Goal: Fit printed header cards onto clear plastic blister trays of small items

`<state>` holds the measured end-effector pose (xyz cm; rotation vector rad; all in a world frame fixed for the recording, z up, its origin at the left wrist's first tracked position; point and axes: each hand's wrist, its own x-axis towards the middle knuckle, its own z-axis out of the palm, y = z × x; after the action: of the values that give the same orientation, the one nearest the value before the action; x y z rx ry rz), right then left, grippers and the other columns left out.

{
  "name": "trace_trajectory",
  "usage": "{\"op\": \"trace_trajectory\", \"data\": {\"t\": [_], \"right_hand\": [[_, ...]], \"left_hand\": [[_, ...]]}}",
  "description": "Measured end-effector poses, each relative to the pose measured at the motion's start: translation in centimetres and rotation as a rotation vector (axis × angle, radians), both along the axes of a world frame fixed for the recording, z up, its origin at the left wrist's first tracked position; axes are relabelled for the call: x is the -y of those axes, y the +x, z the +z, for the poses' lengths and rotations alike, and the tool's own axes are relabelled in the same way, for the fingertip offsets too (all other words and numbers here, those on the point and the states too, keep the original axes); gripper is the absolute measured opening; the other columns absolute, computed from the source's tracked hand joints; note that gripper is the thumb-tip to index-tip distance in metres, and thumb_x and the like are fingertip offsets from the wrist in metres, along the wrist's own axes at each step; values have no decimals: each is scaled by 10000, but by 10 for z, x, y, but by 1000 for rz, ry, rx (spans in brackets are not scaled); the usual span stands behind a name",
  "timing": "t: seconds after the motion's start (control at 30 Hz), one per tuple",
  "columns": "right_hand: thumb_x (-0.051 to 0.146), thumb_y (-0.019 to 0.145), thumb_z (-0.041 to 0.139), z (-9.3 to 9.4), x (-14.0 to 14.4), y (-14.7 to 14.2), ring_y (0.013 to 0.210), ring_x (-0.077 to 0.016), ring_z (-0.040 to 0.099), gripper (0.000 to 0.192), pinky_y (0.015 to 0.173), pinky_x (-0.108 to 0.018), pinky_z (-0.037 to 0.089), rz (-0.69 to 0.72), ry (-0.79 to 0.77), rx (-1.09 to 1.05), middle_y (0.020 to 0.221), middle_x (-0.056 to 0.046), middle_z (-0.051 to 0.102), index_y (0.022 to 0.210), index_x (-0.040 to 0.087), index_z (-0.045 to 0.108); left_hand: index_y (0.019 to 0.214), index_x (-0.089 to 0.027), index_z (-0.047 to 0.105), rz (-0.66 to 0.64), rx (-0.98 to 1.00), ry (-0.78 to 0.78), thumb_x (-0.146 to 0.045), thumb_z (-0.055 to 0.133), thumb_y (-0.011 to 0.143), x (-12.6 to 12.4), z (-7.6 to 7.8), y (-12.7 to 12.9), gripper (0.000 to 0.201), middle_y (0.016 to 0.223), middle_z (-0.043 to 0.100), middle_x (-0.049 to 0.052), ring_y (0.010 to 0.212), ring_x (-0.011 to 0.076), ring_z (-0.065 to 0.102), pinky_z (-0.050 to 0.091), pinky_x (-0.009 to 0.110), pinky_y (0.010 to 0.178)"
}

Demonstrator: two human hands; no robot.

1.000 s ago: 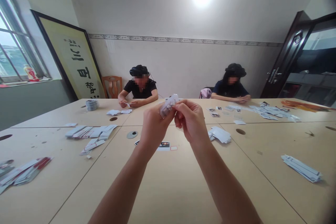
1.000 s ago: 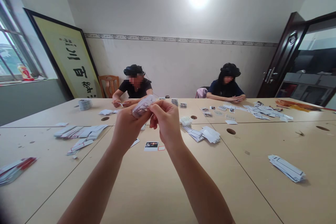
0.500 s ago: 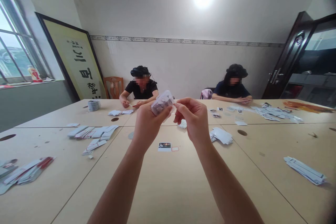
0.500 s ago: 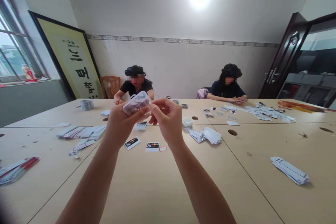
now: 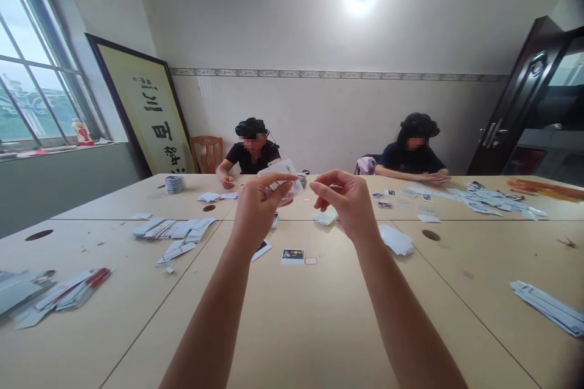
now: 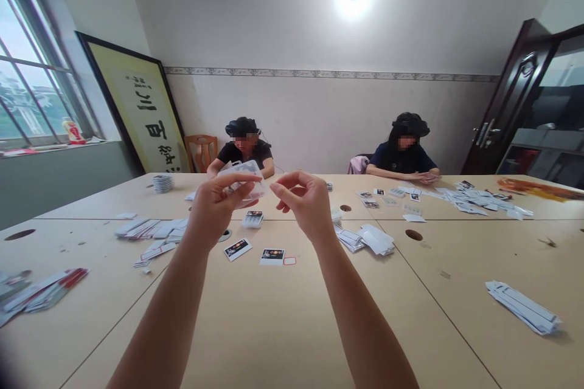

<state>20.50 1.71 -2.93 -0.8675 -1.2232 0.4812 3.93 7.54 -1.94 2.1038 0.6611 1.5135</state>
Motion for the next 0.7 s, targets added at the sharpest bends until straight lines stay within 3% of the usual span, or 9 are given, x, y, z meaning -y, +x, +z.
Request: {"op": "trace_trajectory", "data": {"t": [0.13,0.23,0.7], "right_hand": [[386,780,808,0,3,0,525,-110,645,214,499,-230,522,-81,-8,137,647,10,688,741,200,710],[387,781,808,0,4,-1,529,-114,636,213,495,-239,507,-94,2,173,642,9,689,731,206,708],[424,761,829,3,10,-1,504,-112,603,252,495,-250,488,-71,4,150,599,9,666,719,206,711]], "left_hand": [[925,-182,780,-115,43,-187,-438,762,822,5,-1,9,277,663,681,39,596,147,637,638,301,626],[865,-172,770,-149,89,-211,-445,808,775,8,-3,14,291,774,721,74,650,165,687,646,293,631],[815,-166,760,-392,194,-403,-355,802,792,13,1,12,195,775,680,31,725,162,731,680,285,698]]}}
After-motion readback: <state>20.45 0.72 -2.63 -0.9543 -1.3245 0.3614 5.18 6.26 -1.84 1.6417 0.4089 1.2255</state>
